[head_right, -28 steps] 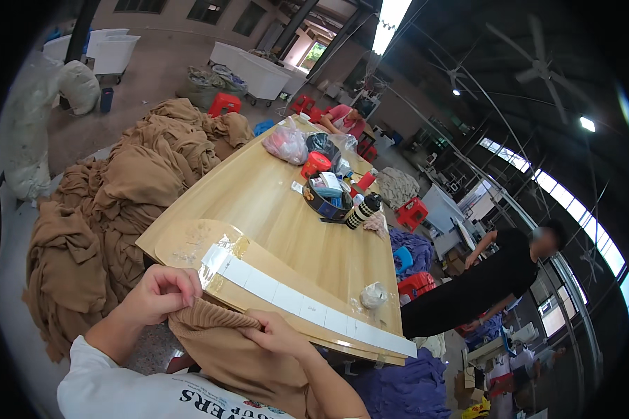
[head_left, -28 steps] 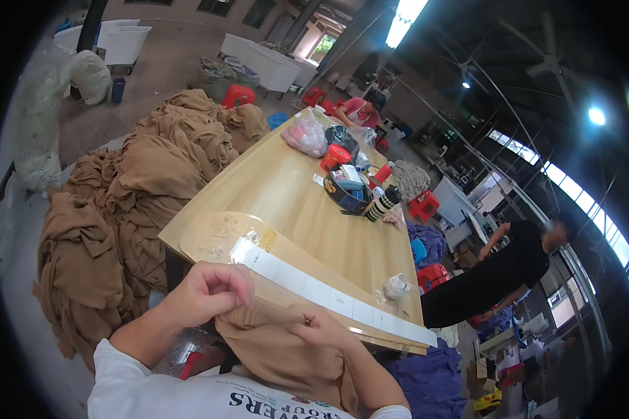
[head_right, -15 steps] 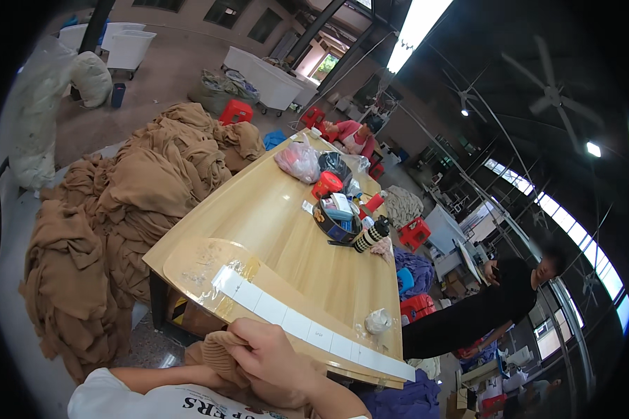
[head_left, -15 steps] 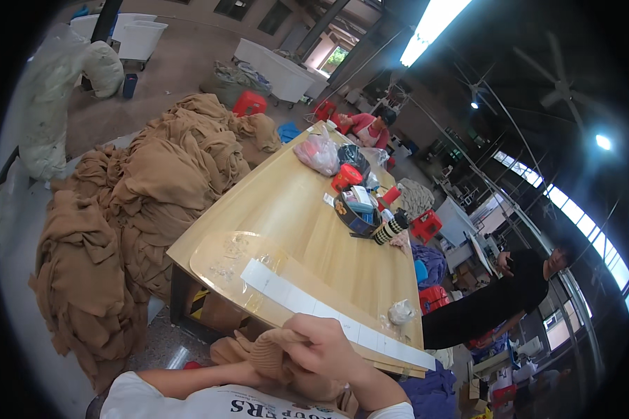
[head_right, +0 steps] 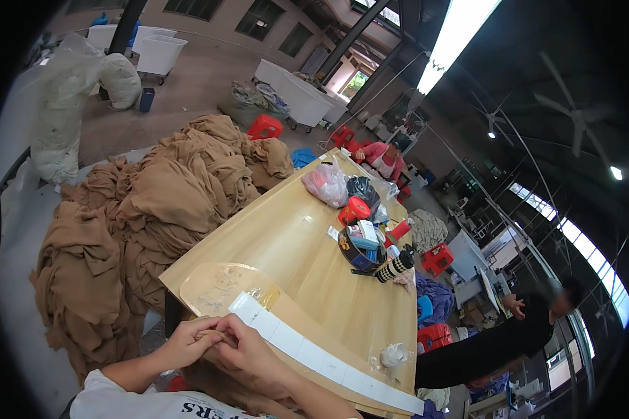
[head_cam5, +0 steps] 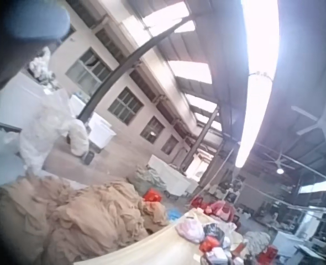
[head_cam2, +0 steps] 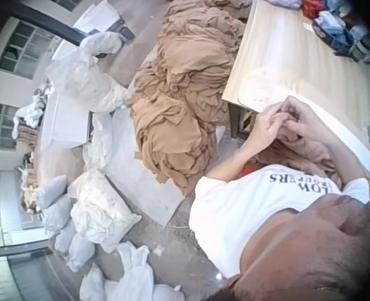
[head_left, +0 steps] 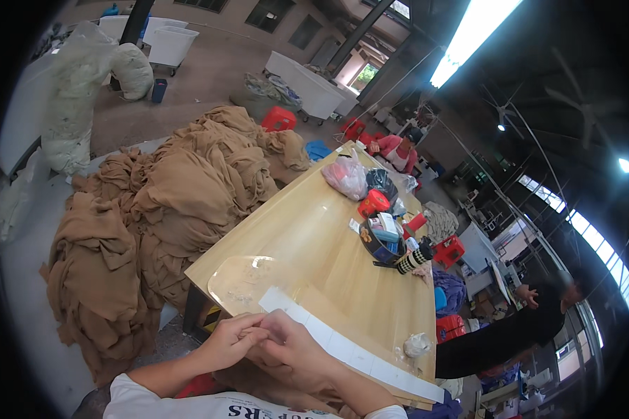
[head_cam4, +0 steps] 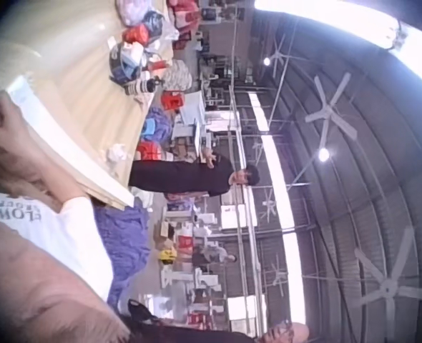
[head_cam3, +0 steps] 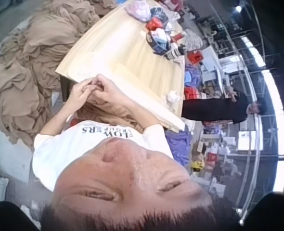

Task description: Applying adhesive to the edges of brown textile components for garment assembly.

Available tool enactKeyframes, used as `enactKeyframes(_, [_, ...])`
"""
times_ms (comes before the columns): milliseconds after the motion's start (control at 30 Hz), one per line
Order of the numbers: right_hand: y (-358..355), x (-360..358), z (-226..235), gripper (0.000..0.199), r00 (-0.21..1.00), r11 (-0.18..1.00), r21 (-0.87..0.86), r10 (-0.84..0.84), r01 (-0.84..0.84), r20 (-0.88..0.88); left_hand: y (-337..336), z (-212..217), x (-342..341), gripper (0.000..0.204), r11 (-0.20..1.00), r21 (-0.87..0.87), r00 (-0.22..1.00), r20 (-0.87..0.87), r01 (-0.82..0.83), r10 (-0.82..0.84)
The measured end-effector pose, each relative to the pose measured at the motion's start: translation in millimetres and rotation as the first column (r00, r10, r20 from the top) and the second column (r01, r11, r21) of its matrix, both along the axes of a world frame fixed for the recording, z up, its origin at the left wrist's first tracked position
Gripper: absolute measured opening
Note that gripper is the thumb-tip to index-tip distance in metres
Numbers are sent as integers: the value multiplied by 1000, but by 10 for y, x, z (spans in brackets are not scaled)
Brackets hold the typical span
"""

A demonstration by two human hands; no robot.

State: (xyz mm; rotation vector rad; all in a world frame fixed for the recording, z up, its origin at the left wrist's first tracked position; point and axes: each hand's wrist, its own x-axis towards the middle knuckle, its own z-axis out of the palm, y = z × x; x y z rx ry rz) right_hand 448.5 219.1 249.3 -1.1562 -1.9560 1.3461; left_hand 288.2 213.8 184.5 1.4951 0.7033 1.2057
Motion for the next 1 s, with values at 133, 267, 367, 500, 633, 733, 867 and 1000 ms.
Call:
enactKeyframes(133, [29, 255, -100, 13, 970, 982, -170, 37, -80, -242, -13, 270, 85, 11, 907, 396, 948, -205, -146, 242])
enactKeyframes(267, [-135, 448, -262, 17, 968, 979, -14, 201, -205, -149, -102, 586, 102, 8, 815, 569, 913, -267, -108, 308])
enactKeyframes(367, [-322, 817, -81, 22, 972, 986, -104, 151, -134, 180, -150, 745, 9, 11, 828, 443, 896, -106, -345, 431])
enactKeyframes(500, [-980, 1488, 622, 18, 899, 971, 231, -48, -60, 436, -227, 824, -84, 26, 778, 315, 839, 194, -544, 508])
enactKeyframes(633, [-1572, 1957, 1216, 21, 684, 907, 418, -336, 50, 647, -293, 1221, -125, 28, 739, 262, 775, 349, -621, 527])
enactKeyframes(733, [-1603, 2228, 859, 23, 643, 831, 538, -491, 142, 588, -47, 1183, 70, 26, 811, 210, 834, 226, -547, 504])
enactKeyframes(867, [-1542, 2723, 274, 18, 670, 672, 377, -725, 637, 160, 149, 904, 396, 25, 910, -29, 910, 23, -413, 414])
enactKeyframes(1000, [-1552, 3222, 35, 1, 588, 584, 125, -809, 802, 5, 424, 539, 376, 26, 925, -352, 989, -22, -143, 144])
